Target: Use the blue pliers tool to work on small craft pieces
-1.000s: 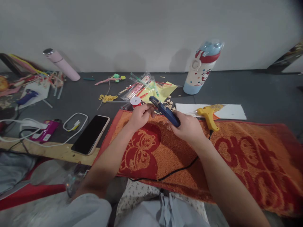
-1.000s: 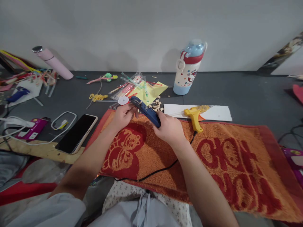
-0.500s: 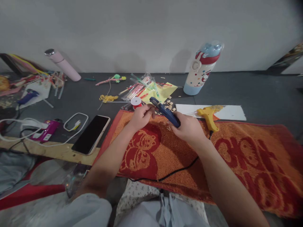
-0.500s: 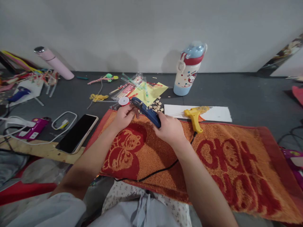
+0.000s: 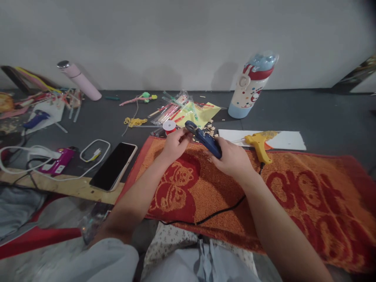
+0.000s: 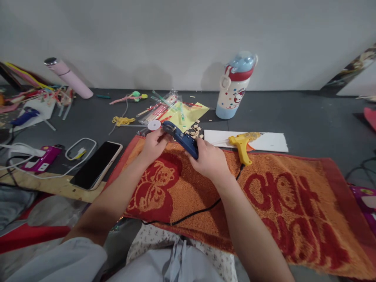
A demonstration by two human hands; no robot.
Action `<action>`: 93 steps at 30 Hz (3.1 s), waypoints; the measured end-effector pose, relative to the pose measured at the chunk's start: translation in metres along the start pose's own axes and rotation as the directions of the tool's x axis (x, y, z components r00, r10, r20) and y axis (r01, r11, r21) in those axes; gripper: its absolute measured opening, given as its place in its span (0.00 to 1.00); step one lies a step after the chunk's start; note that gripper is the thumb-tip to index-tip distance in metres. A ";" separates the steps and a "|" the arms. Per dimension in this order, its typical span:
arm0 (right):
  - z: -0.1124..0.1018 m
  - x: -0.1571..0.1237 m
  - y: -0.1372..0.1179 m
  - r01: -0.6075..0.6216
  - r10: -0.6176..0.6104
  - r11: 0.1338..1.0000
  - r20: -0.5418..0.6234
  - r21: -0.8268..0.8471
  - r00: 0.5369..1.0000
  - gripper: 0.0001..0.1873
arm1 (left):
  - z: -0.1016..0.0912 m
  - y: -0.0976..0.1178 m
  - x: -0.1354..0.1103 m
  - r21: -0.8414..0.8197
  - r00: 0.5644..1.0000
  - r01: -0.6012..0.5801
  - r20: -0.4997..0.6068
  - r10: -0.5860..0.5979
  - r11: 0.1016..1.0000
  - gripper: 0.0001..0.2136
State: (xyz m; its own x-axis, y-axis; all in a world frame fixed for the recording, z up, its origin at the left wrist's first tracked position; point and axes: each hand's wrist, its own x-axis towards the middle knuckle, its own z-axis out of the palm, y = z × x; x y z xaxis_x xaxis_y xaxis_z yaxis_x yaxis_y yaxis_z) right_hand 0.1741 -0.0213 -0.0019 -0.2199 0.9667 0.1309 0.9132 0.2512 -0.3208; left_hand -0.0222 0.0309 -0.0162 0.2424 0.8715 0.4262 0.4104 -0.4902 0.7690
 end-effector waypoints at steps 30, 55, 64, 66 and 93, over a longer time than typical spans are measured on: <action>0.000 0.002 0.011 0.145 -0.158 0.964 0.038 0.222 0.987 0.30 | -0.013 0.001 0.006 -0.490 0.989 0.145 0.095 -0.113 0.860 0.18; 0.016 0.004 0.009 0.164 -0.146 0.953 -0.090 0.253 0.985 0.34 | -0.004 0.005 0.002 -0.375 0.965 0.258 0.135 -0.223 0.890 0.25; 0.010 0.003 0.006 0.100 -0.096 0.955 -0.031 0.280 0.995 0.31 | -0.008 0.011 0.005 -0.261 0.991 0.133 0.063 -0.120 0.956 0.23; 0.010 0.003 0.006 0.093 -0.090 0.955 -0.024 0.281 0.996 0.31 | -0.008 0.008 0.006 -0.273 0.991 0.134 0.050 -0.125 0.953 0.22; 0.009 0.001 0.003 0.061 -0.059 0.980 -0.019 0.187 0.998 0.28 | -0.003 -0.001 0.005 -0.270 0.986 0.144 -0.039 -0.161 0.952 0.14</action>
State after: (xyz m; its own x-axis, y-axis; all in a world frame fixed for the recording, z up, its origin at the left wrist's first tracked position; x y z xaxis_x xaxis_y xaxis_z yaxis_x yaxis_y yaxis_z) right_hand 0.1739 -0.0190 -0.0109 -0.2666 0.9492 0.1675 0.8178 0.3147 -0.4818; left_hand -0.0238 0.0356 -0.0135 0.1390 0.9387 0.3154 0.1880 -0.3377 0.9223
